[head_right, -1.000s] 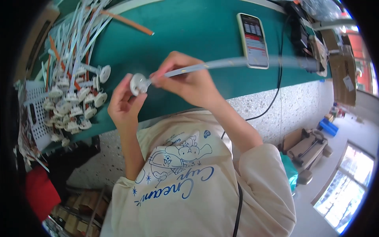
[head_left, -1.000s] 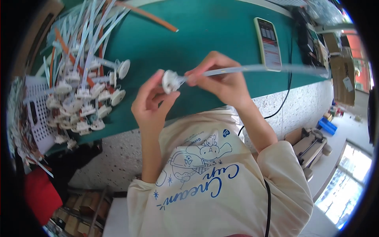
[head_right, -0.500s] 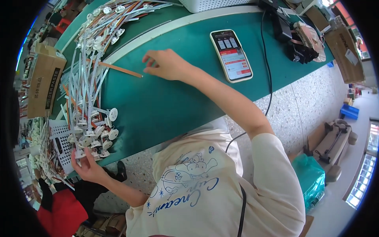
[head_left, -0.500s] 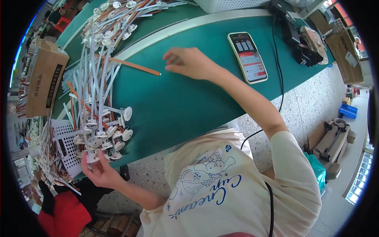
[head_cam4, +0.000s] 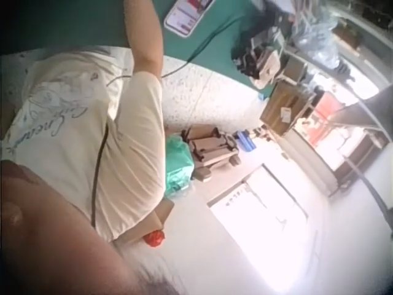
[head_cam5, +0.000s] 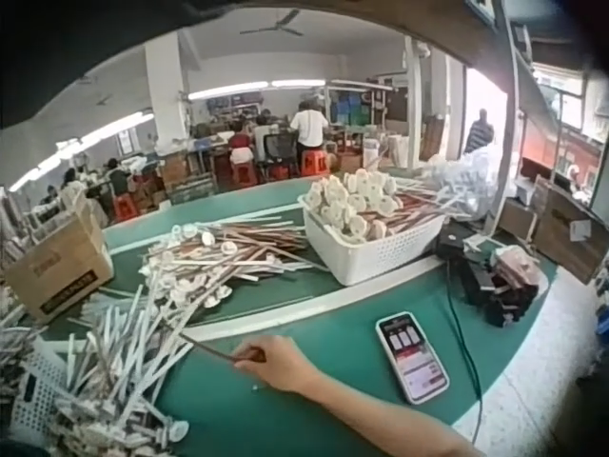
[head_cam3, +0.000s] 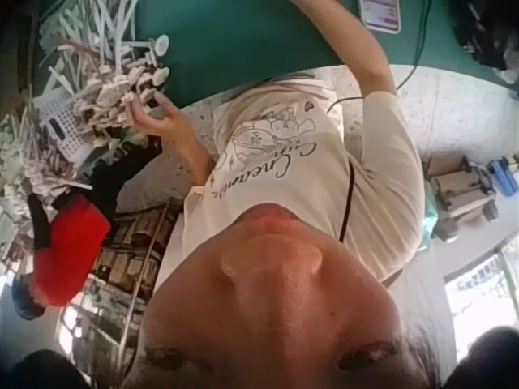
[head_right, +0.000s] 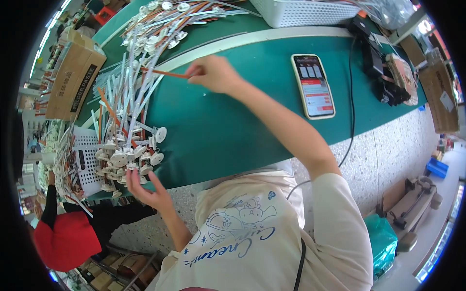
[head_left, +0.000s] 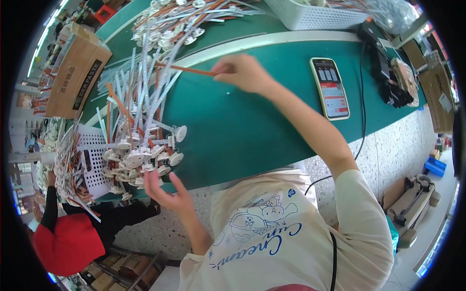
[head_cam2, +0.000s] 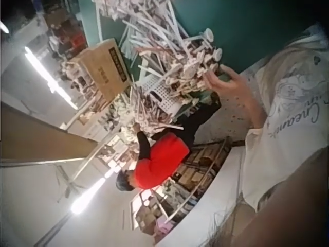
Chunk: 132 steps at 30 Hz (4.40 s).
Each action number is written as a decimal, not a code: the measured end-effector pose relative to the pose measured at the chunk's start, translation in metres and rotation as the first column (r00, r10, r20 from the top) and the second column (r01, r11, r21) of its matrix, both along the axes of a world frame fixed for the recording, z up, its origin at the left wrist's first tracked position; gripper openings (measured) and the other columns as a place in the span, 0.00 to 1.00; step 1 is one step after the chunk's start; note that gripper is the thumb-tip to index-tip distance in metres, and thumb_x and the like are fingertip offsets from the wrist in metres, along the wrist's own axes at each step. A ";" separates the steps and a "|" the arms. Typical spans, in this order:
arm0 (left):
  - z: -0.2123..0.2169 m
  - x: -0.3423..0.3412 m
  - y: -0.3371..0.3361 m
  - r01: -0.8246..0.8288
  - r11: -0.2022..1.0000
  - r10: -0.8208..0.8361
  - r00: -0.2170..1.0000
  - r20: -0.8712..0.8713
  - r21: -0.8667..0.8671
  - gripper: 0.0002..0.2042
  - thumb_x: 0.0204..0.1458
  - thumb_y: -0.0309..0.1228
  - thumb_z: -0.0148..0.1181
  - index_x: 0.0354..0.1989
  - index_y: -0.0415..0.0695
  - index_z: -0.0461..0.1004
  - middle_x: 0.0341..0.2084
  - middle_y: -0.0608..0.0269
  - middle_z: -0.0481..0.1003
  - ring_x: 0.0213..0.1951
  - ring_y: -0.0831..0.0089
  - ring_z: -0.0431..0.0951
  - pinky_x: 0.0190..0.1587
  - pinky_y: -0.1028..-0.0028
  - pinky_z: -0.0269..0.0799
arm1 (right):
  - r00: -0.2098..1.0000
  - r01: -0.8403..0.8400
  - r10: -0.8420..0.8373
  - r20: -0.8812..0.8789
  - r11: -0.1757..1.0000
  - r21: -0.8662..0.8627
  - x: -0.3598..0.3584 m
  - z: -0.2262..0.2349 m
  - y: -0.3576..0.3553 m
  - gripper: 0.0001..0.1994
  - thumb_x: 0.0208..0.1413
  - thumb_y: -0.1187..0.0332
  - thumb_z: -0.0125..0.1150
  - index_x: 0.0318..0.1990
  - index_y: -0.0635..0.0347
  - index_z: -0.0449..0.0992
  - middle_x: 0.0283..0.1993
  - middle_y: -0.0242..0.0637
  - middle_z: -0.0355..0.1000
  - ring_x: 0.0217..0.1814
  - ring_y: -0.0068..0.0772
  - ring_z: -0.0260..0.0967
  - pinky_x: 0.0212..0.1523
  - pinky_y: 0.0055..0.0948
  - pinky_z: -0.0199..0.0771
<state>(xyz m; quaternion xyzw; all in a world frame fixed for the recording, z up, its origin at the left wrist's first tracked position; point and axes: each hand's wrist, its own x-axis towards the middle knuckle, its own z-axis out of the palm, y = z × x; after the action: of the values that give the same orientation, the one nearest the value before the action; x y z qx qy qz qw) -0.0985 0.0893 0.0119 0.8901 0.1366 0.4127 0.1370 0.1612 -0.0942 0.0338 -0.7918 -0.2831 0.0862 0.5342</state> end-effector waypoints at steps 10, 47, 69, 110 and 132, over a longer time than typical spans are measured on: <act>-0.005 0.007 -0.006 0.092 0.994 -0.090 0.995 0.038 -0.056 0.12 0.51 0.20 0.54 0.44 0.37 0.69 0.47 0.51 0.64 0.49 0.58 0.67 0.49 0.64 0.66 | 0.980 0.147 -0.108 -0.170 0.961 0.236 -0.002 0.043 -0.088 0.09 0.53 0.74 0.56 0.39 0.69 0.74 0.30 0.33 0.71 0.33 0.21 0.67 0.38 0.21 0.68; -0.004 0.068 -0.114 0.720 0.588 -0.803 0.576 -0.157 -0.367 0.19 0.39 0.22 0.59 0.42 0.52 0.73 0.39 0.69 0.72 0.41 0.71 0.69 0.44 0.70 0.62 | 0.977 0.119 -0.103 -0.188 0.990 0.072 -0.153 0.036 -0.108 0.12 0.47 0.81 0.58 0.41 0.66 0.69 0.29 0.33 0.69 0.29 0.19 0.66 0.26 0.16 0.64; -0.009 0.073 -0.120 0.651 0.693 -0.716 0.672 -0.190 -0.310 0.11 0.41 0.33 0.62 0.36 0.51 0.75 0.39 0.73 0.70 0.45 0.72 0.67 0.45 0.68 0.59 | 0.904 0.311 -0.302 -0.301 0.950 -0.017 -0.147 0.029 -0.122 0.08 0.53 0.76 0.57 0.39 0.72 0.70 0.36 0.43 0.73 0.34 0.29 0.74 0.37 0.24 0.77; -0.008 0.077 -0.116 0.630 0.716 -0.694 0.689 -0.210 -0.300 0.18 0.43 0.33 0.63 0.46 0.55 0.72 0.35 0.71 0.75 0.43 0.73 0.71 0.47 0.68 0.57 | 0.934 0.290 -0.229 -0.274 0.934 0.207 -0.137 0.006 -0.103 0.08 0.56 0.74 0.53 0.40 0.70 0.69 0.32 0.44 0.74 0.32 0.32 0.75 0.34 0.24 0.78; -0.020 0.082 -0.114 0.641 0.700 -0.702 0.698 -0.140 -0.314 0.20 0.41 0.35 0.65 0.46 0.53 0.71 0.34 0.72 0.75 0.43 0.74 0.71 0.47 0.68 0.58 | 0.968 0.242 -0.251 0.014 0.915 -0.323 -0.141 0.032 -0.087 0.06 0.51 0.76 0.60 0.36 0.68 0.73 0.31 0.36 0.74 0.34 0.22 0.73 0.37 0.17 0.74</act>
<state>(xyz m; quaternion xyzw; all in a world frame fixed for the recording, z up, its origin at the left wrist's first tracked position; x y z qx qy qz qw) -0.0163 -0.0246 -0.0078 0.8985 -0.1351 0.1981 0.3678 0.0202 -0.1811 0.0653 -0.8964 -0.1560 0.0741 0.4081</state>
